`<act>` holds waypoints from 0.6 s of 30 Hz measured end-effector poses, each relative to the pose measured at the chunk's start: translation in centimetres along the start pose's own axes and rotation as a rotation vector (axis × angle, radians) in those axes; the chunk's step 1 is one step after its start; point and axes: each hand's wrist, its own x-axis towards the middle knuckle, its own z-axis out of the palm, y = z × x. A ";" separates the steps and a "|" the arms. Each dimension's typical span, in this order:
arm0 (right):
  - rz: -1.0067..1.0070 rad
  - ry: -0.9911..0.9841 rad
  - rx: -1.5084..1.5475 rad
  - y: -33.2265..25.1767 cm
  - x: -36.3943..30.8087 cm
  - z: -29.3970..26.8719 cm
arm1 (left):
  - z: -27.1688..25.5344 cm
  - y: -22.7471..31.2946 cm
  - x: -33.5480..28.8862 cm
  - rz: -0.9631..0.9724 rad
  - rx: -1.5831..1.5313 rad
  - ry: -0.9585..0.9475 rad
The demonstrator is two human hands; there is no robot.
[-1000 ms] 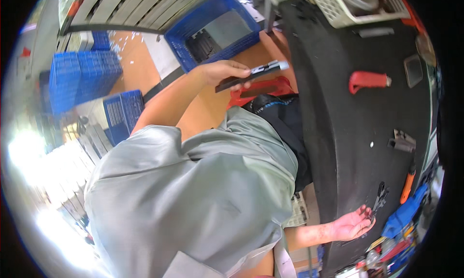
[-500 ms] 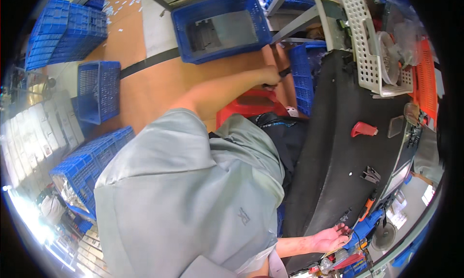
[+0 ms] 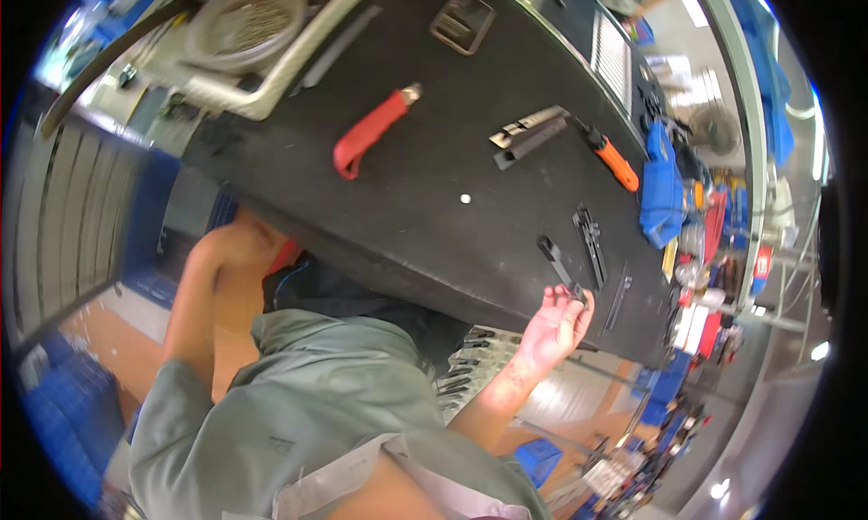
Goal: Manually assembling and inspecting small metal slide rails or hardware components.
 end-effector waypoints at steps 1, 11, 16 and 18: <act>0.017 -0.017 0.013 0.9 0.6 -0.8 | -3.4 4.4 -3.5 0.294 0.024 -0.160; 0.039 0.191 0.015 3.3 3.1 -1.9 | -15.5 34.1 -0.7 0.478 -0.323 0.350; 0.135 0.078 0.127 5.8 3.0 -2.0 | -14.5 36.7 10.4 0.442 0.107 0.696; 0.128 0.080 0.218 6.5 2.9 -2.1 | -14.8 36.4 12.8 0.471 0.168 0.678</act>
